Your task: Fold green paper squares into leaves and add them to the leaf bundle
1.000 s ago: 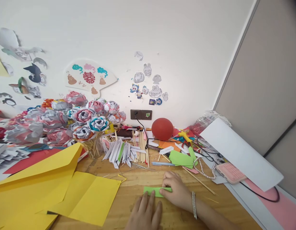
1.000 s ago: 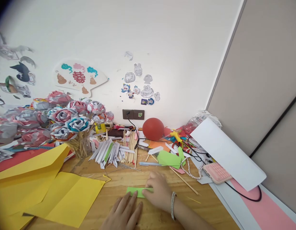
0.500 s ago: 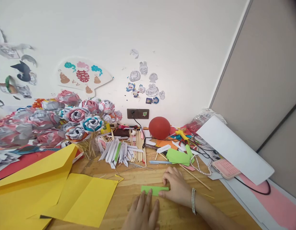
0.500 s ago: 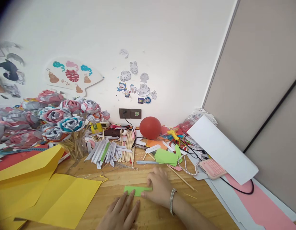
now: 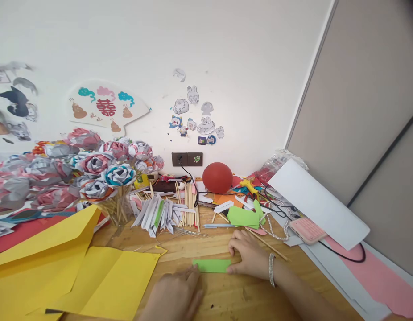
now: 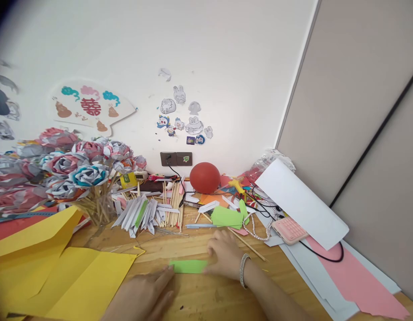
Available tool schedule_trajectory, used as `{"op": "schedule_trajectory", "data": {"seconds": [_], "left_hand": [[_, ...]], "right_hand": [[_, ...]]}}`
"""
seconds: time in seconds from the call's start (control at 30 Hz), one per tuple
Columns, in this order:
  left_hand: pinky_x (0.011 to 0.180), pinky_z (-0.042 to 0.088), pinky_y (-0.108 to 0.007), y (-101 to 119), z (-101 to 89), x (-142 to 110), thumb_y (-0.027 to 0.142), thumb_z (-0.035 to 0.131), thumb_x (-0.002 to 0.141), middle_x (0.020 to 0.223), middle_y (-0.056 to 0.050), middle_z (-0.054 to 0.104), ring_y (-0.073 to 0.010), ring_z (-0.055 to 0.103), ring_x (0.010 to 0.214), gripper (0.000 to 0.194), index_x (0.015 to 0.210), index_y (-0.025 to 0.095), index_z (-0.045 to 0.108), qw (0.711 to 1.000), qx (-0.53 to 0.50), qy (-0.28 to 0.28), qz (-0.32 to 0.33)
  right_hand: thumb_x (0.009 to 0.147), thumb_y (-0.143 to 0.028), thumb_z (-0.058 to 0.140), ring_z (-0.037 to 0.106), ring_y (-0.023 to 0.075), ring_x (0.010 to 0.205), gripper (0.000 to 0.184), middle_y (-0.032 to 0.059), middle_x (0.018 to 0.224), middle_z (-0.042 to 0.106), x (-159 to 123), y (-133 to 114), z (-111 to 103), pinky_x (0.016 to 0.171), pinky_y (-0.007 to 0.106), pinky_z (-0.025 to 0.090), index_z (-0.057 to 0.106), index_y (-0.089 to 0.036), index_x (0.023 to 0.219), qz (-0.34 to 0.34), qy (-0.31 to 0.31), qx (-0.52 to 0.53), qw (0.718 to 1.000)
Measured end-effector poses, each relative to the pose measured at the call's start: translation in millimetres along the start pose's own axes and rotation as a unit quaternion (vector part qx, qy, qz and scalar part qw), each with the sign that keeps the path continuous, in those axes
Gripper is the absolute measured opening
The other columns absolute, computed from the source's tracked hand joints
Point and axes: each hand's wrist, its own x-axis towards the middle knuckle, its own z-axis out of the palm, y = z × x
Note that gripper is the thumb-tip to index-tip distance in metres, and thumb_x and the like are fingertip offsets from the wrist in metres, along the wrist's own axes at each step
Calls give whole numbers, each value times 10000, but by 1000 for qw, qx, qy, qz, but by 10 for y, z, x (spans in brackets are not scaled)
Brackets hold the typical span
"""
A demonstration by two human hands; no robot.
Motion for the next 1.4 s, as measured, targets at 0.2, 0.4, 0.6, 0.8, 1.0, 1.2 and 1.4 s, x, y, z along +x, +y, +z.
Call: {"op": "schedule_trajectory", "data": {"seconds": [0.2,0.4,0.6,0.8,1.0,1.2,1.4], "left_hand": [[678,545,-336,-25,75,15,132,423,842,1028,-86,691,-226,671,824,230,926,171,634,996,2,71,49],[730,520,-356,-164,146,164,148,533,798,942,-53,676,-236,626,857,199,979,194,601,978,-2,185,101],[769,479,-344,-240,300,251,187,579,808,944,-28,677,-222,605,847,196,1003,204,586,962,-35,209,172],[664,424,-266,-192,236,224,238,403,879,743,-21,622,-176,562,704,220,749,200,577,962,-217,148,74],[535,310,-227,-55,217,271,659,400,736,589,52,318,-120,347,566,478,609,198,400,822,-563,-14,-79],[529,257,-242,43,255,230,654,460,686,577,49,302,-120,304,568,474,562,205,368,833,-548,-63,-46],[557,316,-236,-48,6,190,511,470,748,592,31,428,-137,410,591,352,660,174,515,841,-539,-16,-33]], "right_hand": [[579,-349,812,471,206,929,326,-1,952,535,-38,65,-152,820,315,347,610,-226,803,-40,-32,46,998],[595,-346,812,491,203,923,322,8,912,554,13,87,-30,833,318,352,636,-209,827,-90,-33,82,992],[723,-278,712,519,193,885,110,12,836,587,58,-57,193,826,325,356,668,-210,798,-149,10,107,983],[836,-534,500,563,173,782,407,46,800,597,-6,-231,73,746,295,431,686,-172,824,-187,40,321,928],[774,-608,528,551,172,715,461,41,776,597,-60,-381,76,705,289,428,629,-161,820,-140,105,371,912],[804,-339,539,373,100,554,345,-58,555,374,-62,-476,286,531,215,287,389,-181,537,-127,75,315,938],[783,-217,554,335,80,542,311,-73,566,328,-118,-478,256,515,200,255,348,-182,553,-223,-60,292,928]]}}
